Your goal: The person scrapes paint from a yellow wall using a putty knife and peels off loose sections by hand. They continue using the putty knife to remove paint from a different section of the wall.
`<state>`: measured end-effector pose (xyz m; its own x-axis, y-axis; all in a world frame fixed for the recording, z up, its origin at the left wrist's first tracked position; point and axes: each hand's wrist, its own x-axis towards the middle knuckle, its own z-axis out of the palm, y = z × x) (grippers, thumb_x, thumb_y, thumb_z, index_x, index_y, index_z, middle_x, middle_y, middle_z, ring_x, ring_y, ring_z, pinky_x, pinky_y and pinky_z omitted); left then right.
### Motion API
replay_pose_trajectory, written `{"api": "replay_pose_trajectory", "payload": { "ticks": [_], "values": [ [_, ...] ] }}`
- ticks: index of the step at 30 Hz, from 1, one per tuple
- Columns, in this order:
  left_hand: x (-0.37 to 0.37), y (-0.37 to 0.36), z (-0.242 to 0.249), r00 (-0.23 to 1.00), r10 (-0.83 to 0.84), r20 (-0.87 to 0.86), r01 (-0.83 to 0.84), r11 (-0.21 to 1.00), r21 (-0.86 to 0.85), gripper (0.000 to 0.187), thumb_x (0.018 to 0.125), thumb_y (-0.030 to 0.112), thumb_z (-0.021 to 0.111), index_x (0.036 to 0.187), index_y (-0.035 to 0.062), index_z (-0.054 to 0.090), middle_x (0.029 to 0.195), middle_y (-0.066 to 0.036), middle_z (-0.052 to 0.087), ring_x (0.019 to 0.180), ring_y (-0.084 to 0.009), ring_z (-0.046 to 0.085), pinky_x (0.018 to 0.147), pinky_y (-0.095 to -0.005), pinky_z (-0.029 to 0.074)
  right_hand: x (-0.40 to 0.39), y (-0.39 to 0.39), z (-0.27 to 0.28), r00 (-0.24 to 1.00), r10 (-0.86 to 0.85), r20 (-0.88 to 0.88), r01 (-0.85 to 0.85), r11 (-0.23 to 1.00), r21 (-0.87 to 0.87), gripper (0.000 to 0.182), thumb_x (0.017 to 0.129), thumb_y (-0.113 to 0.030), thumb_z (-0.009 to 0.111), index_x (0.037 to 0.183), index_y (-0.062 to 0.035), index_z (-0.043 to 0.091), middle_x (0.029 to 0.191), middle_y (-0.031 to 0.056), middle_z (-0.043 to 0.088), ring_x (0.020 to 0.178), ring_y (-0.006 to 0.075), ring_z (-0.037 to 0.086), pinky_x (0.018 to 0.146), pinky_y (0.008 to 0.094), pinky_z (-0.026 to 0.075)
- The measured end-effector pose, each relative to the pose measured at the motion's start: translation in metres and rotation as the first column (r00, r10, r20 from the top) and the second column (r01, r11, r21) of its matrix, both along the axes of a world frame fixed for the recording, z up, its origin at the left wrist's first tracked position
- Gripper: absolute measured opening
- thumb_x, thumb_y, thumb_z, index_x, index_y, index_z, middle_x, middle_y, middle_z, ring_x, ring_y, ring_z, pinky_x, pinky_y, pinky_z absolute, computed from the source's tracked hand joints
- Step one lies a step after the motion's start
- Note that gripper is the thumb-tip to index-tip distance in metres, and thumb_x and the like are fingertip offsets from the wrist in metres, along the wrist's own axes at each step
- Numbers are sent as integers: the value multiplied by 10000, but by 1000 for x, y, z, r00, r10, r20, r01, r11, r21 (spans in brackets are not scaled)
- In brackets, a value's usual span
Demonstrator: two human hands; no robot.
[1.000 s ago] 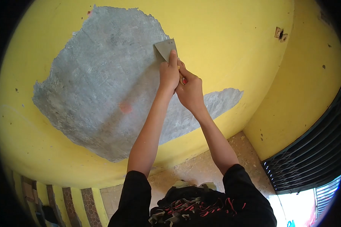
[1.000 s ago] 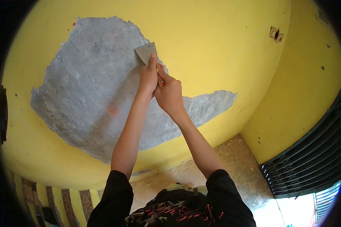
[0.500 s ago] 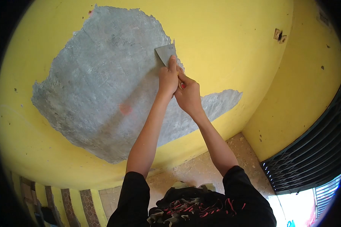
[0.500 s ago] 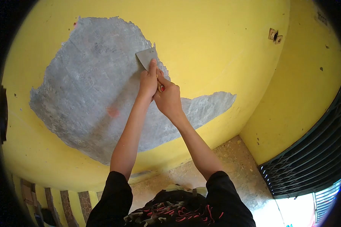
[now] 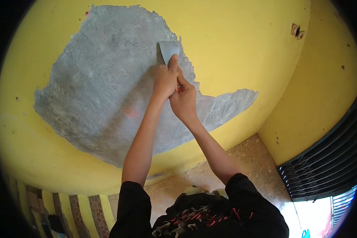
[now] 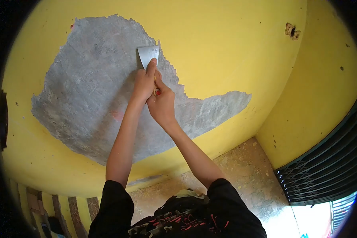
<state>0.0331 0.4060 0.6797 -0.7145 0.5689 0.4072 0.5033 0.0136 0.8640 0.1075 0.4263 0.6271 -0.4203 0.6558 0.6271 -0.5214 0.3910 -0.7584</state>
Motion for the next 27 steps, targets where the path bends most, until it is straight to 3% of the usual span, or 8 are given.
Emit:
{"api": "replay_pose_trajectory", "payload": {
  "ticks": [2,6,11,13,16,20,22,27],
  "values": [
    [-4,0,3,999,32,-34,-33,999,-22,645,967,472,440,610,-40,605,559,-134,592,536,-230,584,558,-379,460,-2,1,3,1000,2,-7,-3,1000,-6,466,840,37,548,1304,25,519,802,192,671,734,140,624,656,295,494],
    [7,-1,29,999,28,-18,-29,998,-49,600,956,477,478,615,-9,570,588,-77,561,563,-167,528,573,-324,441,-6,4,14,1000,-5,-21,5,1000,2,485,835,32,559,1317,28,507,875,192,683,768,130,622,668,283,499],
    [-2,-11,5,998,42,-46,-46,996,-76,613,957,480,469,621,-17,590,598,-94,582,564,-177,544,574,-341,444,-3,-11,6,990,52,-134,-58,998,-39,524,824,44,561,1342,25,483,1004,210,687,797,142,633,694,299,514],
    [-8,-4,13,993,68,-92,-78,991,-106,615,958,478,468,622,-22,592,600,-95,585,570,-178,548,583,-340,448,-1,-6,12,988,154,5,-153,984,-94,579,798,92,492,1370,15,457,1311,136,582,1106,127,547,868,253,428],
    [-9,0,22,981,115,-153,-136,982,-133,618,959,475,466,631,-32,597,606,-98,592,578,-182,556,596,-340,455,-18,2,13,980,52,-192,-58,998,-29,601,793,101,495,1385,11,439,1341,135,557,1135,142,544,897,245,419],
    [-2,-10,11,992,101,-78,-110,986,-123,622,956,483,464,648,-39,603,613,-103,596,587,-190,568,606,-344,463,-14,-2,0,989,72,-128,-71,997,15,611,794,103,495,1394,8,429,1369,143,530,1170,147,525,921,247,410],
    [1,-6,13,994,84,-71,-91,990,-103,620,954,488,464,647,-34,601,611,-104,594,586,-190,566,603,-345,460,-7,3,3,988,143,-64,-145,989,-33,546,818,69,535,1357,50,447,1350,238,508,1288,286,467,985,290,406],
    [0,-7,14,994,73,-85,-81,992,-99,623,951,495,464,649,-33,598,612,-104,593,587,-192,562,594,-347,454,-11,2,1,986,105,-132,-109,994,-22,558,811,69,538,1360,46,444,1337,236,519,1289,279,465,973,283,409]
  ]
}}
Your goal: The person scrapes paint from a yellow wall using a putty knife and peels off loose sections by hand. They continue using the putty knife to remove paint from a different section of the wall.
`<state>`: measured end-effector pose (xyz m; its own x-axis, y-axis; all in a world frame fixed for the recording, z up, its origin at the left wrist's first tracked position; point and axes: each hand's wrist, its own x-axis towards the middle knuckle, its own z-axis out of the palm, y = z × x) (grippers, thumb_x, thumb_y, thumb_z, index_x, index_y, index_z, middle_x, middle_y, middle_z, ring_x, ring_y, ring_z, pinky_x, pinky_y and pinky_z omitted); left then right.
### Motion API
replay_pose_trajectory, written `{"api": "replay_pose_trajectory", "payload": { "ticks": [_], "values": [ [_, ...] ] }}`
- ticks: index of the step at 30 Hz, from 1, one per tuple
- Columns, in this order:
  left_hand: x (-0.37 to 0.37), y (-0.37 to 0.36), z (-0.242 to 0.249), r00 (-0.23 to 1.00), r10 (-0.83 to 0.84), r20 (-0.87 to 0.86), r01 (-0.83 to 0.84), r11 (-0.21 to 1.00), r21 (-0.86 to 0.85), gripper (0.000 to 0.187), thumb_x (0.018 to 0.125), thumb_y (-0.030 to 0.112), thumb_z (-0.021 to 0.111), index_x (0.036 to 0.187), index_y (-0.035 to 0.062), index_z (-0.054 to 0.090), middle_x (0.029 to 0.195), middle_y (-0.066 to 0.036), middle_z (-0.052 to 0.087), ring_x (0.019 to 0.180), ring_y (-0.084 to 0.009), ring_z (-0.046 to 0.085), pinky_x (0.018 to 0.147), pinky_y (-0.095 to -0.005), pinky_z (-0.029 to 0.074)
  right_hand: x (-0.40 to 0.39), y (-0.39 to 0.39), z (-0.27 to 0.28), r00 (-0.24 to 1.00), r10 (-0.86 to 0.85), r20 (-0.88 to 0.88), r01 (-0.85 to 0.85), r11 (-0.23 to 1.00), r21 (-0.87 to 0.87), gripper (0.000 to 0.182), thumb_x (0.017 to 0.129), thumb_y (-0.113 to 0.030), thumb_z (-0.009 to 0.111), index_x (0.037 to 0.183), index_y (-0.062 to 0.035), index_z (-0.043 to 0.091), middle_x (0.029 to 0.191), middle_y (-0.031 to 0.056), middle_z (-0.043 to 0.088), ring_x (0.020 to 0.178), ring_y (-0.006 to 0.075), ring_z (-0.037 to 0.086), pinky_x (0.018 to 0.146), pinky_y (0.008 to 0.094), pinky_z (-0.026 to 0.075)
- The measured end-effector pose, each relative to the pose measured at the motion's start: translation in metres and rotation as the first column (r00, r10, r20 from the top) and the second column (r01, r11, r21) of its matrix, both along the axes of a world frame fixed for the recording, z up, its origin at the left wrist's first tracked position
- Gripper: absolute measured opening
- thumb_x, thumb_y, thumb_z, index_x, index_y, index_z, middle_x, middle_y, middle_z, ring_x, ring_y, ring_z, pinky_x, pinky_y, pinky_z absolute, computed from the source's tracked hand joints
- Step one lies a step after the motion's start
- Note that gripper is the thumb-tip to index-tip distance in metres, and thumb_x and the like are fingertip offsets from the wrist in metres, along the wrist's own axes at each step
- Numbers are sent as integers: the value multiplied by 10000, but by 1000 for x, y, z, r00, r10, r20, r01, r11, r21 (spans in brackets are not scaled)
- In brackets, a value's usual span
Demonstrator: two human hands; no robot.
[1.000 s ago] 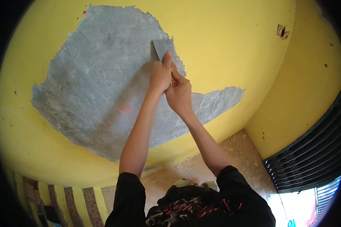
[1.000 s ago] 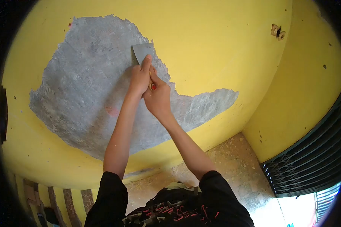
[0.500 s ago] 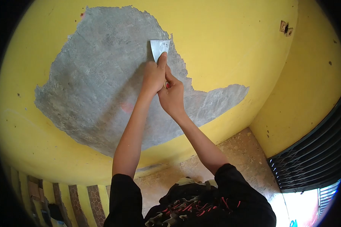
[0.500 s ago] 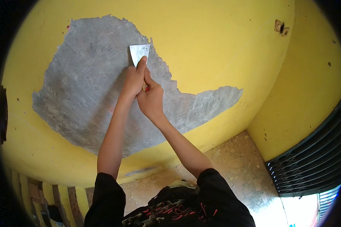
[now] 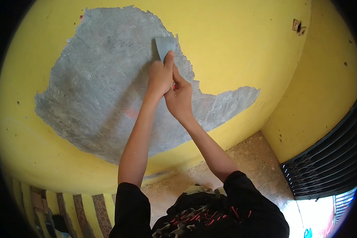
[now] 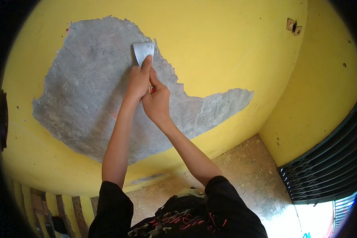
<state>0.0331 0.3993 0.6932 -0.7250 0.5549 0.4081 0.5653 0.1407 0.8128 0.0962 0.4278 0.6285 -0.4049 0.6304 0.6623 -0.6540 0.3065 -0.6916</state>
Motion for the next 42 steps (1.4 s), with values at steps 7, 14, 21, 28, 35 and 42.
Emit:
{"api": "replay_pose_trajectory", "payload": {
  "ticks": [7,14,21,28,35,42],
  "values": [
    [-4,9,6,999,25,-20,-26,999,-35,628,952,508,459,658,-30,595,629,-102,597,590,-183,559,596,-336,457,5,5,12,1000,-21,1,21,1000,16,598,796,101,489,1385,15,434,1404,147,497,1200,143,499,863,233,410],
    [-3,11,-4,1000,-9,27,8,999,37,615,958,494,456,647,-20,585,611,-93,581,579,-179,549,587,-332,454,23,5,17,988,84,133,-82,996,-24,590,797,99,485,1381,22,436,1418,141,483,1239,155,485,861,234,411],
    [-2,8,-7,1000,20,2,-21,999,38,639,961,482,436,630,-42,593,596,-150,588,581,-244,575,602,-384,455,22,5,11,992,109,70,-107,994,-23,590,800,98,487,1383,19,436,1409,148,490,1227,153,491,905,255,404],
    [4,4,-4,1000,0,28,-1,999,42,591,967,457,457,637,-19,575,608,-89,574,556,-169,531,564,-336,444,14,5,5,1000,-10,12,10,1000,27,513,841,41,540,1349,24,471,1213,240,613,943,162,635,788,276,497],
    [13,5,-1,998,42,37,-46,994,96,641,961,451,445,588,-43,610,533,-141,585,517,-241,585,570,-380,466,17,4,8,990,97,98,-93,995,-38,588,790,109,491,1369,13,459,1360,131,543,1027,84,550,761,210,421],
    [0,17,-1,1000,30,-5,-30,995,91,676,962,478,425,577,-54,586,520,-148,566,527,-269,583,574,-389,458,17,12,14,995,44,90,-45,999,13,601,799,98,495,1388,-6,441,1348,130,554,1068,93,546,805,219,425]
  ]
}}
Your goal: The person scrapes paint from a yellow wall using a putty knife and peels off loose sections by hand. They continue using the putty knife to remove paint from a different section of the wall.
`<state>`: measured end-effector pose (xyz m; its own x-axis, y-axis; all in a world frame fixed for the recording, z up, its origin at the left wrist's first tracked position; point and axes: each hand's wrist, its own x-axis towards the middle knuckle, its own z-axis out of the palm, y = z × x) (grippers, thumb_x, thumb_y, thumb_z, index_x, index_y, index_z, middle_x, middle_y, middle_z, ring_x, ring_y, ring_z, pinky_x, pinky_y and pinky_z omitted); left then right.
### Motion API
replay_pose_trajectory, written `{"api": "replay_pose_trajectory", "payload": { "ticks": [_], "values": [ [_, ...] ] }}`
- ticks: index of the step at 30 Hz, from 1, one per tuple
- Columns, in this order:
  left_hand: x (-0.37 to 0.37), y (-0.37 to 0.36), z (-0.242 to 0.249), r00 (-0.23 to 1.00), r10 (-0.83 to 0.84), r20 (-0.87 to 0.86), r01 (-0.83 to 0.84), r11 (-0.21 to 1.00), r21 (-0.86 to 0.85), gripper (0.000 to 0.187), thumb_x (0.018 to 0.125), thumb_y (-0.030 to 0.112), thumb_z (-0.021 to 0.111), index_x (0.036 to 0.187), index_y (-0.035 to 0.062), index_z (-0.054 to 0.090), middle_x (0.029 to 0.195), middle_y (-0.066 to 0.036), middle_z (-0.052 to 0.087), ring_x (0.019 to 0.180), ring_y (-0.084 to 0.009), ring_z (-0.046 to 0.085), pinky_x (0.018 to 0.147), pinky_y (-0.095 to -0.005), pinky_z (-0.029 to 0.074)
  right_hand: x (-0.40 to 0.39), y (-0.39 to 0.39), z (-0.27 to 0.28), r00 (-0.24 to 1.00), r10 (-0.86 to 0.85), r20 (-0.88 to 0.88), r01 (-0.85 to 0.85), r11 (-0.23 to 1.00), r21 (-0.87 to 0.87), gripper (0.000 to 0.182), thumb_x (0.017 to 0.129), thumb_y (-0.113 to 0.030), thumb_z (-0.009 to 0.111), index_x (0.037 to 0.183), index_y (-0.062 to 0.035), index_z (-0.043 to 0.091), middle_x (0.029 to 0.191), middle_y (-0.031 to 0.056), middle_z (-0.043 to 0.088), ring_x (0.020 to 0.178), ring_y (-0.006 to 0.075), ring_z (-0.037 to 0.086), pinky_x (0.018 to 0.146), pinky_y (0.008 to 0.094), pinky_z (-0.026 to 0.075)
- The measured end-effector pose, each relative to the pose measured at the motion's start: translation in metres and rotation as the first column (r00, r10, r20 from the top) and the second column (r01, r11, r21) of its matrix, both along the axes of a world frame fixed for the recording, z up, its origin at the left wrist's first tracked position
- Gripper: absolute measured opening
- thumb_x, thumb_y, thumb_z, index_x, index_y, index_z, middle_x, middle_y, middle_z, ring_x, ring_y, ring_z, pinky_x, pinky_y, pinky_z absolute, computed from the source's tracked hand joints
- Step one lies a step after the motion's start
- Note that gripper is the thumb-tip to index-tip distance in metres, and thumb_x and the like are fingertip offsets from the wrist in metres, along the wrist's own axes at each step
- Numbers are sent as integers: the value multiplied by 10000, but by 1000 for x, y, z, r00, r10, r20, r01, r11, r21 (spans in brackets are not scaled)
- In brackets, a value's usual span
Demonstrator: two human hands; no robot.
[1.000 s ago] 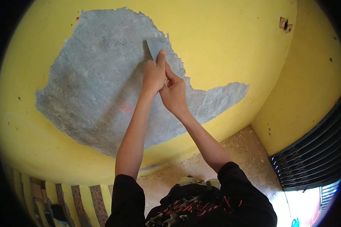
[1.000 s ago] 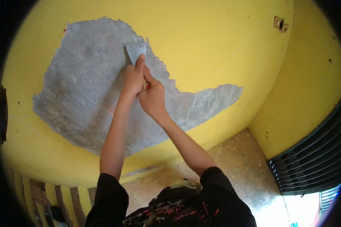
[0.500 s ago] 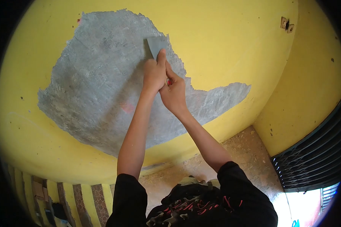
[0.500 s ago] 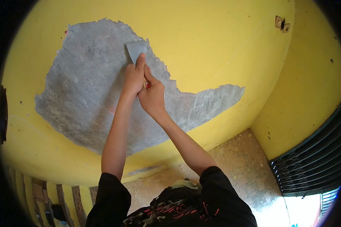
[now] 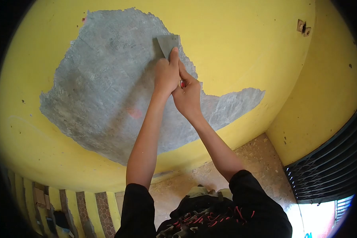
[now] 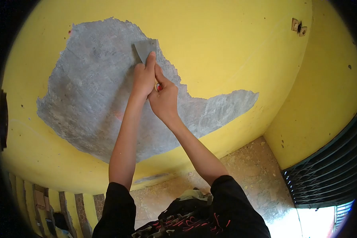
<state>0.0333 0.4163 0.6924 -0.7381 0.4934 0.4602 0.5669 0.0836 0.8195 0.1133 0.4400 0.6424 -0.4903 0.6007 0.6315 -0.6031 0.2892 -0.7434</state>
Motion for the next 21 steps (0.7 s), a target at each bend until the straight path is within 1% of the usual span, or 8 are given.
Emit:
{"api": "replay_pose_trajectory", "payload": {
  "ticks": [4,6,7,9,12,14,17,21],
  "values": [
    [7,-12,-32,998,-48,32,46,998,47,683,956,522,422,635,-61,578,563,-140,583,545,-270,594,565,-388,449,-9,1,-42,995,-57,-77,66,990,120,589,817,70,489,1397,-23,438,1311,149,576,1107,121,548,906,251,430],
    [-4,-13,-97,998,-45,38,44,999,22,658,954,547,412,758,-52,599,681,-134,637,558,-235,613,549,-368,467,20,6,-75,986,-9,165,-9,994,107,592,808,38,558,1386,-30,447,1206,219,620,1091,184,613,876,287,477],
    [7,-24,-117,954,-136,266,165,982,-89,632,953,550,416,846,-45,600,762,-136,659,583,-217,627,545,-354,478,33,10,-106,986,22,168,-38,995,89,612,796,31,559,1390,-65,453,1147,217,639,1045,197,639,848,293,488],
    [21,-50,-174,783,-242,572,453,853,-259,592,944,548,447,1036,-18,593,908,-138,694,662,-193,664,548,-309,503,71,26,-199,897,50,440,-68,997,26,645,756,21,529,1394,-35,448,1248,148,610,1096,139,569,912,264,440],
    [36,-93,-260,833,-148,533,477,680,-557,550,934,507,503,1032,-20,625,875,-133,704,710,-212,680,596,-330,514,178,40,-370,621,-93,778,145,989,3,653,734,9,538,1380,-30,451,1306,212,553,1241,316,513,1026,348,398],
    [31,-116,-293,881,-172,440,438,645,-626,446,961,405,509,1069,-13,620,934,-126,704,806,-218,691,665,-333,526,313,26,-525,380,-124,917,367,930,-27,667,724,23,529,1383,-52,458,1368,205,503,1315,302,436,1085,326,330],
    [36,-122,-259,971,-230,64,225,792,-568,341,945,322,531,1007,9,653,889,-155,701,753,-318,679,700,-377,519,531,-37,-584,-83,208,975,773,631,-68,647,737,-9,528,1379,-53,464,1338,198,521,1261,297,467,1024,342,372],
    [40,-97,-177,918,-162,-362,34,942,-335,153,883,109,599,995,31,666,971,-157,691,911,-326,660,774,-376,508,673,-102,-556,-111,491,864,980,199,12,621,756,-51,527,1374,-53,472,1297,190,545,1190,289,509,943,363,428]
  ]
}}
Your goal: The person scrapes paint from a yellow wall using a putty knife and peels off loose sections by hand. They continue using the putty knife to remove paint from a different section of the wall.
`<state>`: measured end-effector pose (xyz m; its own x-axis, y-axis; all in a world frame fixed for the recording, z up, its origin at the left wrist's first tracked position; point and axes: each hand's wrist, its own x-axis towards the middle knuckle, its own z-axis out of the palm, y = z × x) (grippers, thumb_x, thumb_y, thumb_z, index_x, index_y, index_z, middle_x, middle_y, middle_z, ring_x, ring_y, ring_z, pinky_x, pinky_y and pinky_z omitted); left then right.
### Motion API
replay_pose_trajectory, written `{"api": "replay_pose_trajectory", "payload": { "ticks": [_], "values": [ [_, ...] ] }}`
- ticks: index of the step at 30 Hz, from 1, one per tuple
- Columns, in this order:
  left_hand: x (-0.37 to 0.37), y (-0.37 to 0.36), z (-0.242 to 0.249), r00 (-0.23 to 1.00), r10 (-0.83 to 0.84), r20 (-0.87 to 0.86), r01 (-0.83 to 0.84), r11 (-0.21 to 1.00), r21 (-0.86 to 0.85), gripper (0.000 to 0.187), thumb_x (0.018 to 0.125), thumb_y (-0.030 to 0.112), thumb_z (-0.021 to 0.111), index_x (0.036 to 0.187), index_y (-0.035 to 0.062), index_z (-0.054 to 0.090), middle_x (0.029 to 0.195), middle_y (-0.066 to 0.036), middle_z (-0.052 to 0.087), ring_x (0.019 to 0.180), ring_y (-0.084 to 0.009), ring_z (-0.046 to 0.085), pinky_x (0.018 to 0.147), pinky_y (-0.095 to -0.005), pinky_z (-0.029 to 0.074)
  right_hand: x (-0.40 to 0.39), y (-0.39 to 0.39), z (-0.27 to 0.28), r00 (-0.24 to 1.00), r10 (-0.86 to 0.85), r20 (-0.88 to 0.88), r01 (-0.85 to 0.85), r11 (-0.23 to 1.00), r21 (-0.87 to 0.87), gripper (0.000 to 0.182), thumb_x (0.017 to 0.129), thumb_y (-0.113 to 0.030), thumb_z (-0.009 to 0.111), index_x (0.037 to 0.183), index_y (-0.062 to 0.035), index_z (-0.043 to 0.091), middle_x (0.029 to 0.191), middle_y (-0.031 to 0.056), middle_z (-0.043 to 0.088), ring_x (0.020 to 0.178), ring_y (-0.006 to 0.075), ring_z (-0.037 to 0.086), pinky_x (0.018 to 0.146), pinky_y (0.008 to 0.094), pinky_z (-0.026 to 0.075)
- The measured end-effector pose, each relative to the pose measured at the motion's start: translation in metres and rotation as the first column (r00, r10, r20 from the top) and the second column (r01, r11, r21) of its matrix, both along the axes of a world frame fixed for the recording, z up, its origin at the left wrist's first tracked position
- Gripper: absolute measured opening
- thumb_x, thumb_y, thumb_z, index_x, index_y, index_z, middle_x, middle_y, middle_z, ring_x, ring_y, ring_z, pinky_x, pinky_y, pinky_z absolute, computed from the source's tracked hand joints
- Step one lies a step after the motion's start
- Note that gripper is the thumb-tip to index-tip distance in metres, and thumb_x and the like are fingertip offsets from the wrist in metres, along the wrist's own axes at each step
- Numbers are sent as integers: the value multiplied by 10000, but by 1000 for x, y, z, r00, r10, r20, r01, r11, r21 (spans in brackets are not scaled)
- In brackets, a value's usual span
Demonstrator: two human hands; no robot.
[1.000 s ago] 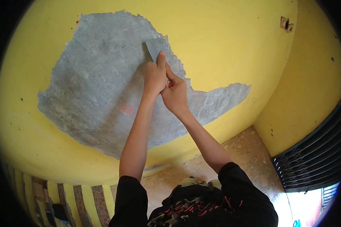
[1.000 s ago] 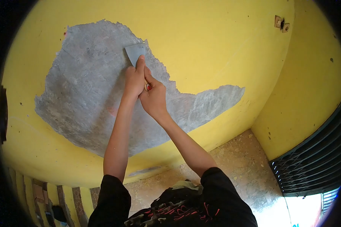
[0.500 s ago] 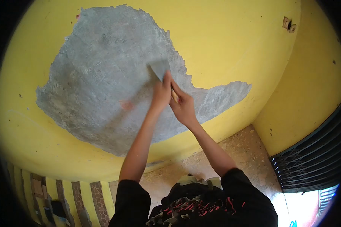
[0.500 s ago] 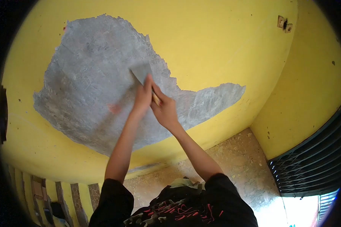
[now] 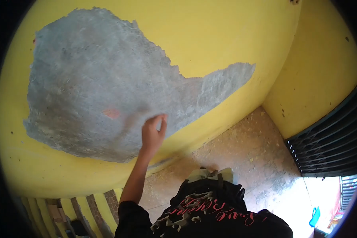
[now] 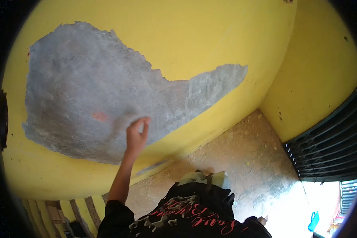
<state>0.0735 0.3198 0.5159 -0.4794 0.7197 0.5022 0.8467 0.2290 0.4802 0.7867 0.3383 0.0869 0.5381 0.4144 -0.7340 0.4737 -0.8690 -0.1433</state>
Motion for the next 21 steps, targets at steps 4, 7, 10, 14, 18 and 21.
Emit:
{"api": "replay_pose_trajectory", "payload": {
  "ticks": [4,7,10,14,18,21],
  "values": [
    [-10,36,61,917,29,-398,80,963,256,210,851,27,610,1055,52,654,1240,-165,605,1245,-387,497,989,-457,420,18,-23,-4,981,-193,-25,194,981,21,599,774,-94,527,1370,-54,480,1257,181,569,1118,282,551,861,384,483],
    [-20,66,75,843,46,-536,119,956,269,328,878,57,587,1205,40,584,1423,-208,430,1392,-430,269,1083,-505,294,-36,0,-39,965,-202,-167,226,964,139,584,788,-126,526,1366,-54,486,1227,175,588,1064,276,582,800,401,525],
    [-28,96,69,764,128,-633,44,968,249,556,892,207,602,1399,62,424,1545,-240,162,1427,-470,77,1102,-617,122,-145,48,-57,903,-98,-419,301,839,453,567,799,-186,502,1353,-65,511,992,150,640,763,214,608,526,359,540],
    [-54,121,36,551,210,-807,-195,973,120,792,902,423,536,1499,29,194,1550,-285,11,1428,-477,0,1047,-688,-61,-271,114,10,814,302,-496,80,788,611,543,808,-109,481,1347,-89,533,567,-13,439,434,106,414,405,276,399],
    [-59,139,20,447,212,-869,-217,968,125,852,899,473,507,1482,-47,167,1540,-304,57,1428,-478,13,1037,-700,-65,-324,139,36,770,470,-431,-19,693,721,539,799,-99,491,1329,-6,522,621,82,524,496,154,478,467,320,395],
    [-57,148,5,485,189,-854,-233,969,82,858,897,479,506,1459,-84,187,1534,-306,101,1428,-476,35,1039,-709,-12,-343,144,47,769,371,-520,38,786,617,533,806,-104,492,1326,9,519,625,83,527,512,146,484,475,307,394]
  ]
}}
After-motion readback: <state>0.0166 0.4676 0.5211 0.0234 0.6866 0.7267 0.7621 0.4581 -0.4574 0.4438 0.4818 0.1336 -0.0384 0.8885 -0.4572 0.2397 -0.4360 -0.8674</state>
